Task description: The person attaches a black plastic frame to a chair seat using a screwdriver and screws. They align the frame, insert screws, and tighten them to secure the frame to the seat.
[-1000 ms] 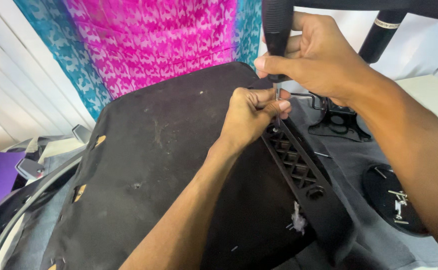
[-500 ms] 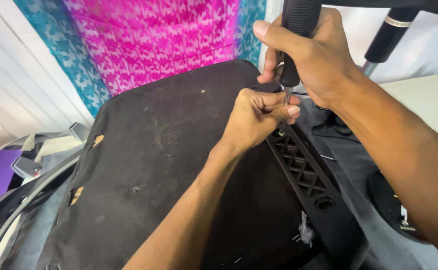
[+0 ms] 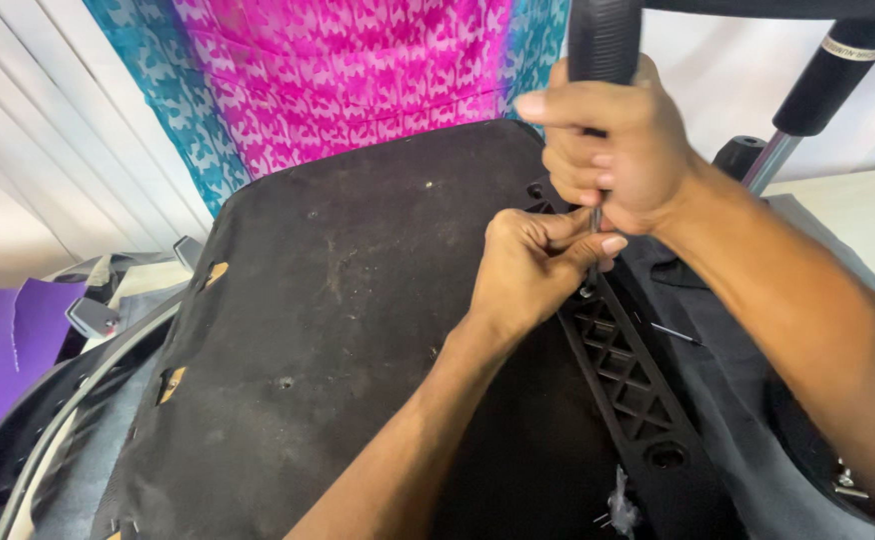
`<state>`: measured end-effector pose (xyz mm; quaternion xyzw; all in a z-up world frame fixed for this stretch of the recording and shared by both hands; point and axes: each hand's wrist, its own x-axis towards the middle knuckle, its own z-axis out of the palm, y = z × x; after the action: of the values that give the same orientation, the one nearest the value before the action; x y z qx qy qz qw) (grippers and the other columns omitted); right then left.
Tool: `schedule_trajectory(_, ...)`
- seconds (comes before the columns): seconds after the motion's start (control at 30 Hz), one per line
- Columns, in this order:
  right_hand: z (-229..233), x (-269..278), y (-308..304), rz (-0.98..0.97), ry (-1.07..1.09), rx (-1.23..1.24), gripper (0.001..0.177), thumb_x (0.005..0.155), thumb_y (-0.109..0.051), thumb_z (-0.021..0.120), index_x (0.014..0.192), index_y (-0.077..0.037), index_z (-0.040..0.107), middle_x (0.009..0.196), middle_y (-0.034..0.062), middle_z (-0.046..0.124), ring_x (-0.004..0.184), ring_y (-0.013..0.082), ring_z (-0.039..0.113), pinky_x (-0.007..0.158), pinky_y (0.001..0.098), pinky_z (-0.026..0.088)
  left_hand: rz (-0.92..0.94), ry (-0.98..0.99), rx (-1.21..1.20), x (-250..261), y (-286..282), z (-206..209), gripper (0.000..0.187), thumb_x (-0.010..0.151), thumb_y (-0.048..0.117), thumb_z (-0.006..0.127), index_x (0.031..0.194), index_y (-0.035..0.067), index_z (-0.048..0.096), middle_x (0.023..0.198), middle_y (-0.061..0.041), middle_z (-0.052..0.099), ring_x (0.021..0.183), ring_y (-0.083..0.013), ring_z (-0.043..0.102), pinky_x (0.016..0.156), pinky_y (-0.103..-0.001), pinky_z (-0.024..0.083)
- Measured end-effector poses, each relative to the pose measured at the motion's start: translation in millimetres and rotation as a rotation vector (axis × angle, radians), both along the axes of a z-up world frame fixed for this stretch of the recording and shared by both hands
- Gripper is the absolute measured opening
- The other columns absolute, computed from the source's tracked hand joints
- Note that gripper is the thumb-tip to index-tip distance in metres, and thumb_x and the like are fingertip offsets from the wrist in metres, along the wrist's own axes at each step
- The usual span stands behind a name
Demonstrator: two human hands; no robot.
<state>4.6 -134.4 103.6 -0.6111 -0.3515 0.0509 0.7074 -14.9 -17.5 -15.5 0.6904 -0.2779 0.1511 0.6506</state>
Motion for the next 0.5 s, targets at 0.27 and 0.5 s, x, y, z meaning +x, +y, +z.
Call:
schedule_trajectory(0.27,1.0,20.1,-18.1,0.396,0.127,-0.037,0.038,0.096,-0.01,0.057,0.062,-0.015,0.043,0.048,-0.005,0.037,0.038,0.0058,0.032,0.04,0.0245,0.033,0.058,0.049,0.021,-11.0,-0.9,12.2,0.027,0.087,0.014,0.081,0.11,0.0,0.078,0.088,-0.008,0.08,0.07,-0.0049,0.064,0.064,-0.024,0.056)
schedule_trajectory(0.5,2.1,15.2,-31.0,-0.359,0.063,0.116,0.036,0.098,-0.023,0.072,0.073,-0.013,0.047,0.054,-0.0063,0.038,0.046,0.0089,0.04,0.054,0.0308,0.044,0.015,0.118,-0.083,-6.5,3.5,10.8,0.036,0.082,0.001,0.079,0.117,-0.003,0.074,0.111,-0.014,0.079,0.103,-0.0183,0.076,0.092,-0.031,0.063)
